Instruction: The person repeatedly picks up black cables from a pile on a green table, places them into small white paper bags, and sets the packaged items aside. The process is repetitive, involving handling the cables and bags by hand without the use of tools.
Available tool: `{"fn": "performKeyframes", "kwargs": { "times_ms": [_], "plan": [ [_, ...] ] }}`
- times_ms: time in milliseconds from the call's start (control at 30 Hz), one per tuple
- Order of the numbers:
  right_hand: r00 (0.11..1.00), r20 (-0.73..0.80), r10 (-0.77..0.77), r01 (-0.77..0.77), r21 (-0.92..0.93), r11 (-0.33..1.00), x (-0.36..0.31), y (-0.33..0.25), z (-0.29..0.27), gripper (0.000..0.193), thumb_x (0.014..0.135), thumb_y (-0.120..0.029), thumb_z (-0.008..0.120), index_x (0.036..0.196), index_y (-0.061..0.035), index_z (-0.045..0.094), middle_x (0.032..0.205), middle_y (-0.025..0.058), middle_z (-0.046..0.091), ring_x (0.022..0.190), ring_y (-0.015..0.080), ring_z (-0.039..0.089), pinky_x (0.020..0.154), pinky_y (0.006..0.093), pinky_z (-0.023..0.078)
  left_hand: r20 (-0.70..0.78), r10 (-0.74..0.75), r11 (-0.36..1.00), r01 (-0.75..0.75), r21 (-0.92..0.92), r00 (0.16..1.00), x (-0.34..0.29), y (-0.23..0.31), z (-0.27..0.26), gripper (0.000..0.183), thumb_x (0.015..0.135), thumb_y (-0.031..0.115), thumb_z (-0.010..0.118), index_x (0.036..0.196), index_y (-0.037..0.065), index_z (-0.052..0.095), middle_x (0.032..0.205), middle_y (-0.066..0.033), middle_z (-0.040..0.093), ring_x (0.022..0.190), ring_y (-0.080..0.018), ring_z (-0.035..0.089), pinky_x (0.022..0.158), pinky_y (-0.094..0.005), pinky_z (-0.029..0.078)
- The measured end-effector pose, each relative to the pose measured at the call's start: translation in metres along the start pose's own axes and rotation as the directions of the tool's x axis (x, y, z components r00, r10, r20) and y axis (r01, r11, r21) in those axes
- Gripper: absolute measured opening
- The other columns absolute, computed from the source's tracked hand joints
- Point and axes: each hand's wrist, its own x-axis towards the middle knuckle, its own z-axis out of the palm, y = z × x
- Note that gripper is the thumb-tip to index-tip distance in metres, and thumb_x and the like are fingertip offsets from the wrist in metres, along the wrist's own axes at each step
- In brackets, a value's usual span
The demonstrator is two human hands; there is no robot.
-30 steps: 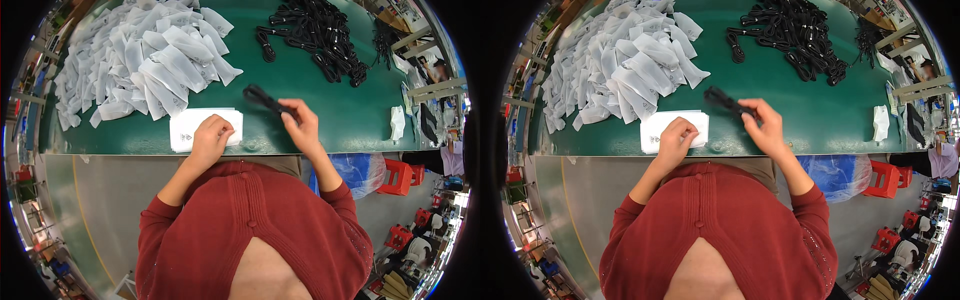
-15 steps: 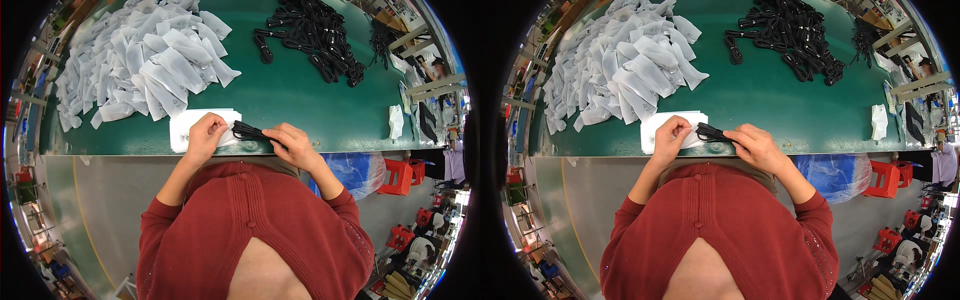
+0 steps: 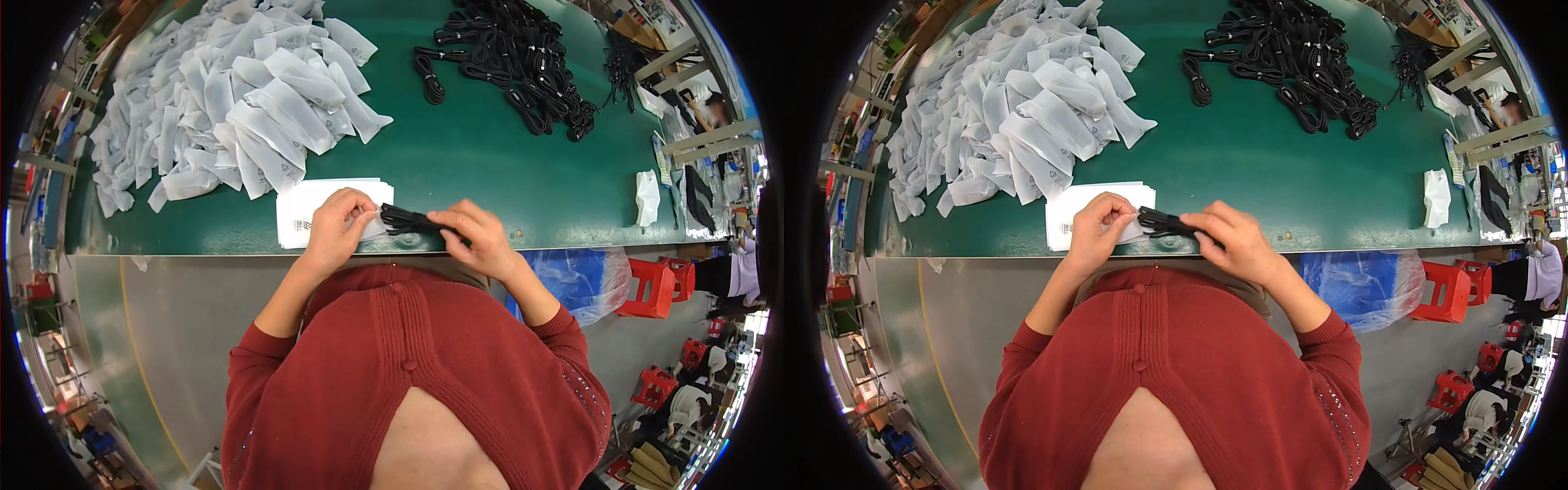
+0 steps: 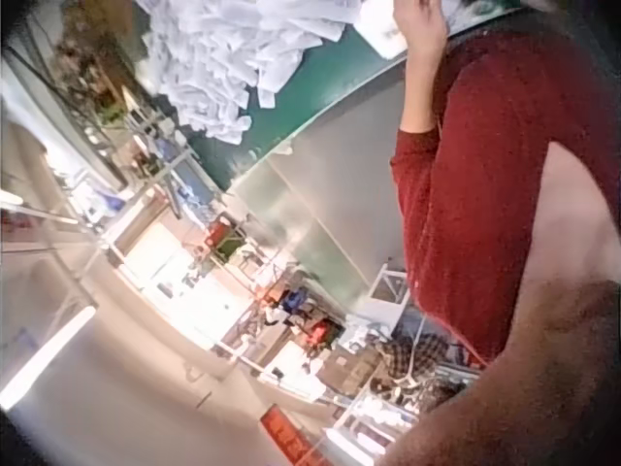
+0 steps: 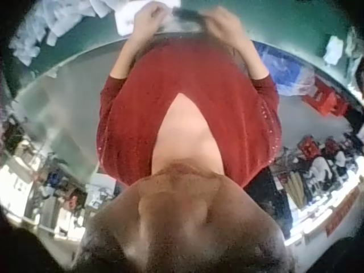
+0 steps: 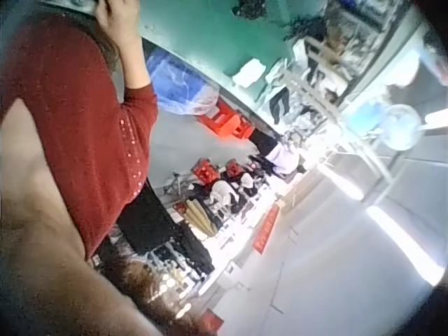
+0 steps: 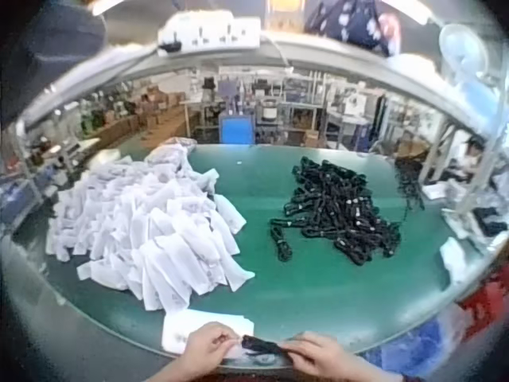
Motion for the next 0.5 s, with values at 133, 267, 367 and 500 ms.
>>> {"fn": "performKeyframes", "kwargs": {
  "times_ms": [133, 267, 367, 500],
  "plan": [
    [0.992, -0.037, 0.123, -0.126, -0.096, 0.987, 0.022, -0.006, -0.037, 0.024, 0.072, 0.001, 0.066, 0.096, -0.0038, 0.068, 0.073, 0.0095, 0.053, 0.064, 0.0258, 0.057, 0.056, 0.0356, 0.046, -0.054, 0.215, 0.948, -0.195, 0.251, 0.975, -0.001, 0.000, -0.002, 0.008, 0.084, -0.002, 0.065, 0.089, 0.000, 0.059, 0.090, -0.0119, 0.061, 0.079, -0.0263, 0.059, 0.071, -0.0360, 0.049],
    [0.982, 0.007, 0.190, -0.181, -0.278, 0.943, 0.034, 0.003, -0.030, 0.033, 0.074, -0.010, 0.075, 0.105, -0.0040, 0.063, 0.081, 0.0105, 0.052, 0.074, 0.0274, 0.057, 0.062, 0.0360, 0.047, -0.008, 0.106, 0.971, -0.101, 0.219, 0.994, -0.002, -0.002, 0.005, 0.010, 0.084, -0.003, 0.064, 0.090, 0.000, 0.058, 0.091, -0.0123, 0.061, 0.079, -0.0267, 0.060, 0.071, -0.0373, 0.050],
    [0.967, 0.029, 0.252, -0.218, -0.413, 0.885, 0.025, 0.016, -0.014, 0.055, 0.072, -0.022, 0.082, 0.118, -0.0023, 0.059, 0.099, 0.0134, 0.053, 0.090, 0.0300, 0.057, 0.076, 0.0382, 0.047, -0.039, 0.016, 0.993, -0.012, 0.120, 0.999, -0.001, -0.001, 0.008, 0.007, 0.086, -0.004, 0.064, 0.088, 0.000, 0.059, 0.089, -0.0077, 0.060, 0.074, -0.0163, 0.054, 0.069, -0.0280, 0.046],
    [0.942, -0.035, 0.335, -0.295, -0.564, 0.771, -0.003, 0.025, -0.010, 0.045, 0.076, -0.020, 0.078, 0.115, -0.0019, 0.062, 0.099, 0.0128, 0.055, 0.093, 0.0312, 0.056, 0.082, 0.0403, 0.044, -0.063, -0.037, 0.999, 0.039, 0.030, 0.997, -0.003, -0.004, 0.003, 0.008, 0.085, -0.003, 0.065, 0.089, 0.001, 0.059, 0.088, -0.0061, 0.060, 0.072, -0.0146, 0.051, 0.068, -0.0270, 0.044]
  ]
}}
